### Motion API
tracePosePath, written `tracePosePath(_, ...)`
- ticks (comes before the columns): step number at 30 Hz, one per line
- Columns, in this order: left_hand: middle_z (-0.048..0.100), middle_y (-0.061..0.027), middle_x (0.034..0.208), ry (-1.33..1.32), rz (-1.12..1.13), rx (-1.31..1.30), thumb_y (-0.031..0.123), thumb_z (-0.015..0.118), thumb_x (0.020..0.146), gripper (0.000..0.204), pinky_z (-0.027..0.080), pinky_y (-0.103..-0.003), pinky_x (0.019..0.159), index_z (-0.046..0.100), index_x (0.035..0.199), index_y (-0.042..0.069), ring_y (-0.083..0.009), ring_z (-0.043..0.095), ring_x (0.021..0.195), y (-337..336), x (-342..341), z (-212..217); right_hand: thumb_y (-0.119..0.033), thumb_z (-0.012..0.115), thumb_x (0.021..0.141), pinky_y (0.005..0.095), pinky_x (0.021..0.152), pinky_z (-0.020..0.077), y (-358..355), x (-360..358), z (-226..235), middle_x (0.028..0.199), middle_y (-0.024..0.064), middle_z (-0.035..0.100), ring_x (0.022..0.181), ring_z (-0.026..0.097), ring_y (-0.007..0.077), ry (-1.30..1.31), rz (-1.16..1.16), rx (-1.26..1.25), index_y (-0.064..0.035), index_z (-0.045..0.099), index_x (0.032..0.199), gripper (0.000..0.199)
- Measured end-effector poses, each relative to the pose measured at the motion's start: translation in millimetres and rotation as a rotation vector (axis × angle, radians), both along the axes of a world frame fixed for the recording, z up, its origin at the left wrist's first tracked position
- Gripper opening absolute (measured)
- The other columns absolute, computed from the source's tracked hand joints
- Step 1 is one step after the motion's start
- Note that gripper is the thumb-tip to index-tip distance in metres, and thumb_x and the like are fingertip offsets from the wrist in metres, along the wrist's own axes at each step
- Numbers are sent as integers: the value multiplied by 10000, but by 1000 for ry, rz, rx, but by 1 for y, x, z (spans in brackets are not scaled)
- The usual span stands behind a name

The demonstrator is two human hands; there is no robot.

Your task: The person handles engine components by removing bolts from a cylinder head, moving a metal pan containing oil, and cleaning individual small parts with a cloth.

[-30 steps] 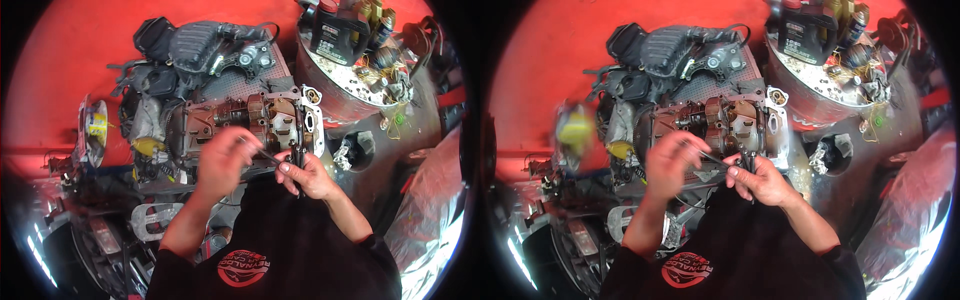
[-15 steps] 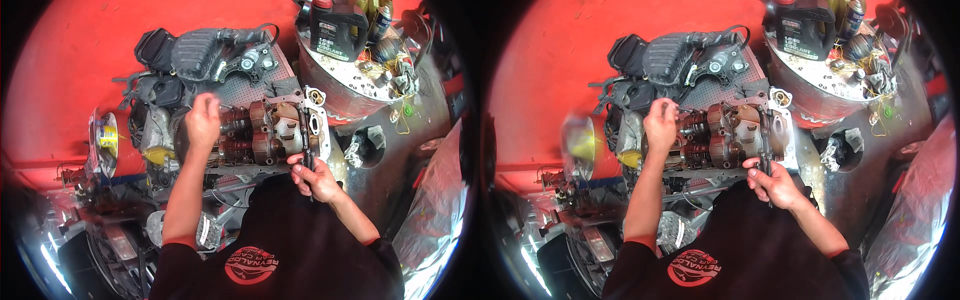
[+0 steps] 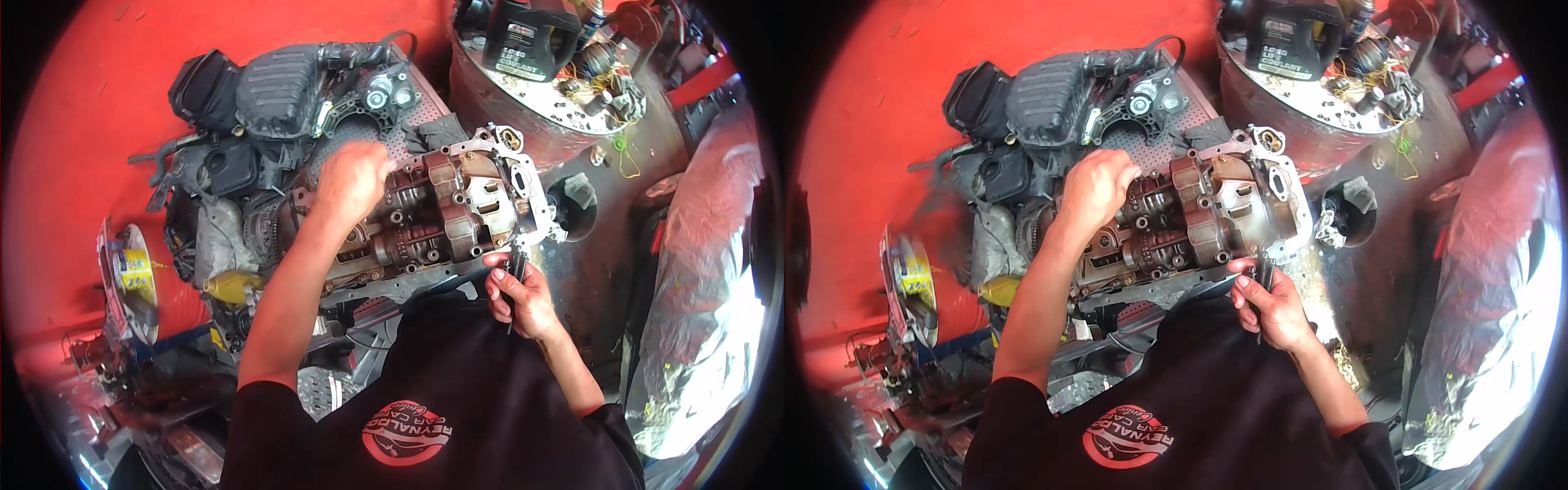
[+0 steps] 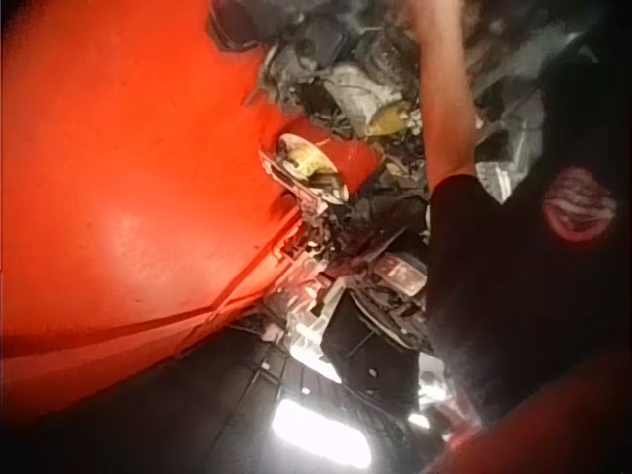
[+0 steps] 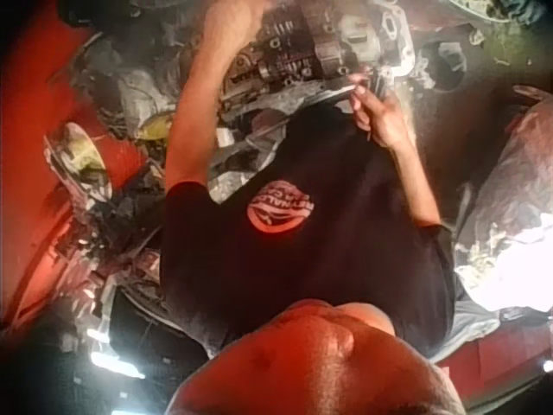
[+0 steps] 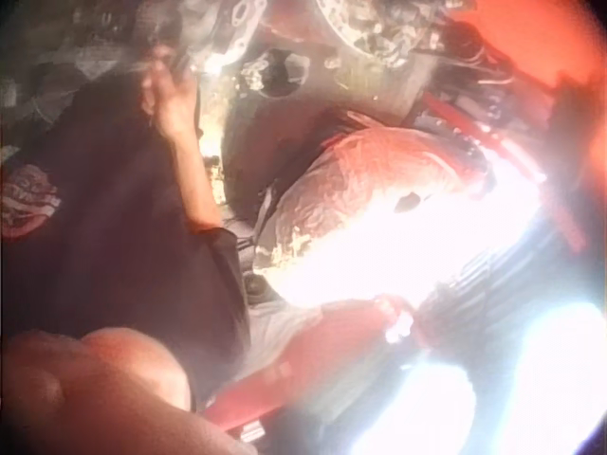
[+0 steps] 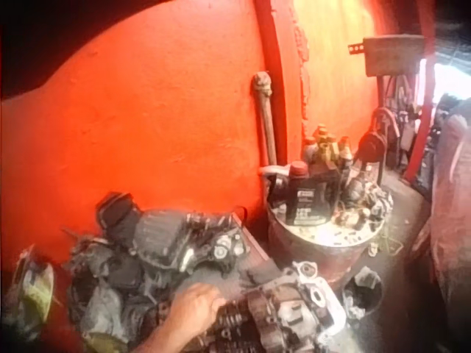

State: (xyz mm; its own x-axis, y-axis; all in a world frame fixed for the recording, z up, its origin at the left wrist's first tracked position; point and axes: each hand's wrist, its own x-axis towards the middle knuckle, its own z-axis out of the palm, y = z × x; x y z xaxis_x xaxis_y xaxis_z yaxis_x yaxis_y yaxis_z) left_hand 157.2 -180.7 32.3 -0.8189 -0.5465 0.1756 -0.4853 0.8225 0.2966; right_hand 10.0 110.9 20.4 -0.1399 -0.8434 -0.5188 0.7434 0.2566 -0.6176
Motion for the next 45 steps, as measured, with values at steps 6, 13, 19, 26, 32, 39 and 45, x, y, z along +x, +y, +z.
tracePosePath(6, 664, -156, 1133, -3, 128, 202, 114, 731, 810, 176, 490, -405, 876, 680, 944, 12, -336, 594, 1084, 4, 5, 12, -111, 535, 1012, 250, 518, 395, 17, 15, 6, 849, 2, 500, 658, 483, 94, 0, -49, 49, -41, 503, 1360, 357)
tracePosePath(13, 672, -207, 974, 70, -201, -138, 128, 694, 875, 155, 519, -477, 762, 661, 944, -6, -396, 645, 824, 3, 0, 7, -115, 637, 967, 274, 574, 487, 31, 1, -7, 847, 49, 624, 676, 599, 124, 158, 42, 12, -21, 575, 1222, 279)
tracePosePath(19, 673, -226, 996, -326, 355, 13, 160, 666, 883, 150, 491, -506, 760, 657, 945, 23, -431, 638, 922, 21, -16, 24, -69, 677, 931, 269, 549, 497, 40, -23, -10, 907, 91, 670, 702, 653, 148, 114, 58, -22, -27, 594, 1080, 176)
tracePosePath(26, 697, -119, 932, 306, 369, 318, 136, 721, 858, 267, 531, -338, 732, 658, 1074, -8, -202, 679, 820, 157, -26, 56, -1, 646, 929, 271, 616, 530, 47, -53, -6, 1003, 115, 670, 788, 660, 158, 122, 109, -189, 10, 605, 1078, 154)
tracePosePath(32, 700, -78, 886, 286, 165, 684, 95, 721, 878, 195, 525, -301, 705, 677, 1039, -6, -117, 644, 762, 247, -32, 43, -15, 654, 930, 275, 607, 543, 44, -59, -1, 930, 103, 692, 754, 673, 159, 182, 325, -321, 19, 615, 1018, 103)
tracePosePath(39, 692, -98, 839, 481, 696, 150, 75, 662, 909, 102, 506, -276, 648, 699, 970, 2, -107, 646, 744, 169, 12, 70, -9, 633, 940, 252, 519, 498, 50, -57, -17, 958, 118, 704, 687, 655, 150, 93, 286, -138, -7, 554, 1116, 193)
tracePosePath(45, 701, -164, 874, 306, 622, -203, 93, 678, 884, 124, 525, -361, 706, 692, 964, -1, -274, 686, 788, 119, 31, 46, -30, 623, 954, 251, 494, 439, 48, -53, -24, 954, 112, 687, 622, 589, 116, 62, 268, -124, -22, 539, 1146, 210)
